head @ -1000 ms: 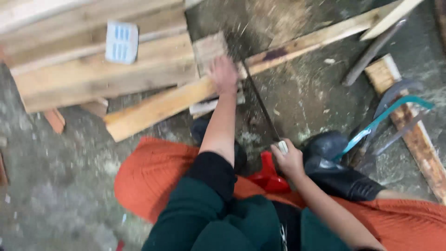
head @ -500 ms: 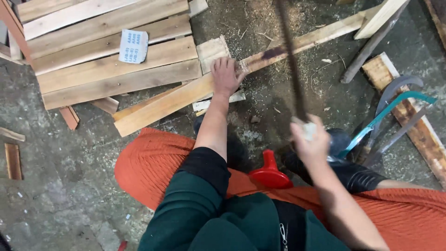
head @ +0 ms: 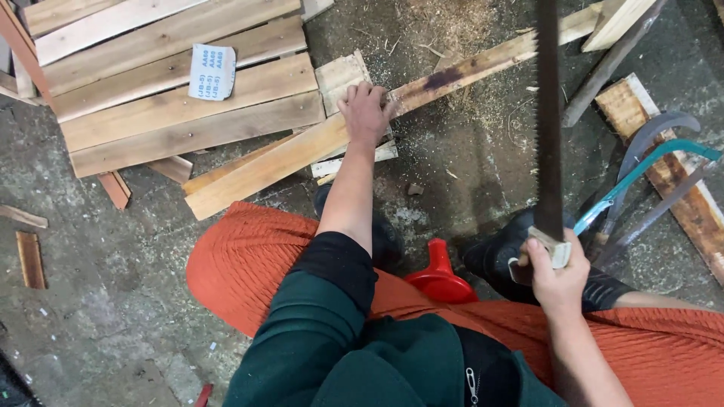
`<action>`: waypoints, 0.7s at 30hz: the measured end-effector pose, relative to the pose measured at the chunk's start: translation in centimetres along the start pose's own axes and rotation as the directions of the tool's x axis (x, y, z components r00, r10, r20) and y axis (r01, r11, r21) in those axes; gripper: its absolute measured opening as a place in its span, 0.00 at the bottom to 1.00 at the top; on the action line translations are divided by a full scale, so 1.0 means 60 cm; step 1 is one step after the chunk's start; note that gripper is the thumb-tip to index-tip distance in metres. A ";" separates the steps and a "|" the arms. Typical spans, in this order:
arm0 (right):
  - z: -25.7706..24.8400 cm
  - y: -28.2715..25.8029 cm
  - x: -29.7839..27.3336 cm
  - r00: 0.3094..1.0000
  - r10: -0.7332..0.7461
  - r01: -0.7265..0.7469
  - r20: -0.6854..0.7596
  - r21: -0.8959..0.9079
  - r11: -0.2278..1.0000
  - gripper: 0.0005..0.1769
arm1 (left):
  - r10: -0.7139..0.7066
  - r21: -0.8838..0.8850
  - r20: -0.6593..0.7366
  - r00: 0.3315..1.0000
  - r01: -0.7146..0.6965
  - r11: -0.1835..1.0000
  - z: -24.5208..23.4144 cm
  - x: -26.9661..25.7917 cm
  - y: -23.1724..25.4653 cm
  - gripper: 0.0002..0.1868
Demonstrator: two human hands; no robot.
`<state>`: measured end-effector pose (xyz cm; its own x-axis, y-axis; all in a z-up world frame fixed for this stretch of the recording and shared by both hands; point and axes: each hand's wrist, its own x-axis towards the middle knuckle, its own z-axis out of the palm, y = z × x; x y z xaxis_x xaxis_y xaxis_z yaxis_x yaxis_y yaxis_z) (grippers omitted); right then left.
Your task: The person is using a hand saw to cut through a wooden plank on the floor.
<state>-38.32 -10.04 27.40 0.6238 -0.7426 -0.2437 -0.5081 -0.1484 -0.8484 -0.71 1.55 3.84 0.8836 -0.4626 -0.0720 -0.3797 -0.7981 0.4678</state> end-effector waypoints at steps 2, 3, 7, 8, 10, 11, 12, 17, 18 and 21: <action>0.005 0.002 0.006 1.000 -0.015 0.016 0.017 -0.024 1.000 0.13 | -0.020 -0.001 -0.016 1.000 0.020 1.000 -0.001 0.007 0.004 0.10; 0.007 0.003 0.009 0.999 -0.031 0.032 0.035 -0.049 0.998 0.14 | -0.040 -0.003 -0.032 0.999 0.040 0.999 -0.001 0.010 0.006 0.09; 0.018 0.009 0.014 0.997 -0.029 0.031 0.070 -0.023 0.999 0.15 | -0.121 0.072 -0.096 0.988 0.128 0.989 0.011 0.046 0.000 0.10; 0.020 0.009 0.015 0.997 -0.020 0.023 0.073 -0.036 0.999 0.17 | -0.194 0.021 -0.102 0.976 0.197 0.980 0.005 0.052 -0.002 0.13; 0.024 0.008 0.017 0.997 -0.010 0.013 0.077 -0.047 0.999 0.19 | -0.266 -0.028 -0.103 0.958 0.265 0.964 -0.008 0.058 -0.001 0.19; 0.025 0.009 0.017 0.996 0.000 0.003 0.087 -0.036 0.999 0.18 | -0.228 0.008 -0.155 0.961 0.232 0.973 -0.014 0.058 0.003 0.20; 0.025 0.009 0.018 0.995 0.009 -0.006 0.097 -0.027 1.000 0.17 | -0.189 0.044 -0.205 0.960 0.202 0.978 -0.020 0.058 0.006 0.22; 0.030 0.007 0.023 0.994 0.030 -0.026 0.105 -0.031 0.999 0.16 | -0.157 0.040 0.132 0.979 0.153 0.987 -0.133 -0.029 0.130 0.29; 0.032 0.003 0.025 0.994 0.028 -0.023 0.106 -0.050 0.998 0.17 | -0.247 0.006 0.374 0.894 0.264 0.964 -0.186 -0.054 0.174 0.38; 0.037 0.023 0.027 0.991 -0.123 0.128 0.049 -0.112 0.985 0.09 | 0.328 -0.111 -0.107 0.939 -0.339 0.934 0.212 -0.075 0.083 0.27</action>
<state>-36.67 -10.00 24.77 0.7100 -0.6859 -0.1599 -0.4874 -0.3147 -0.8145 -10.04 -5.24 -4.71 0.7342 -0.6545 0.1803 -0.6239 -0.5458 0.5594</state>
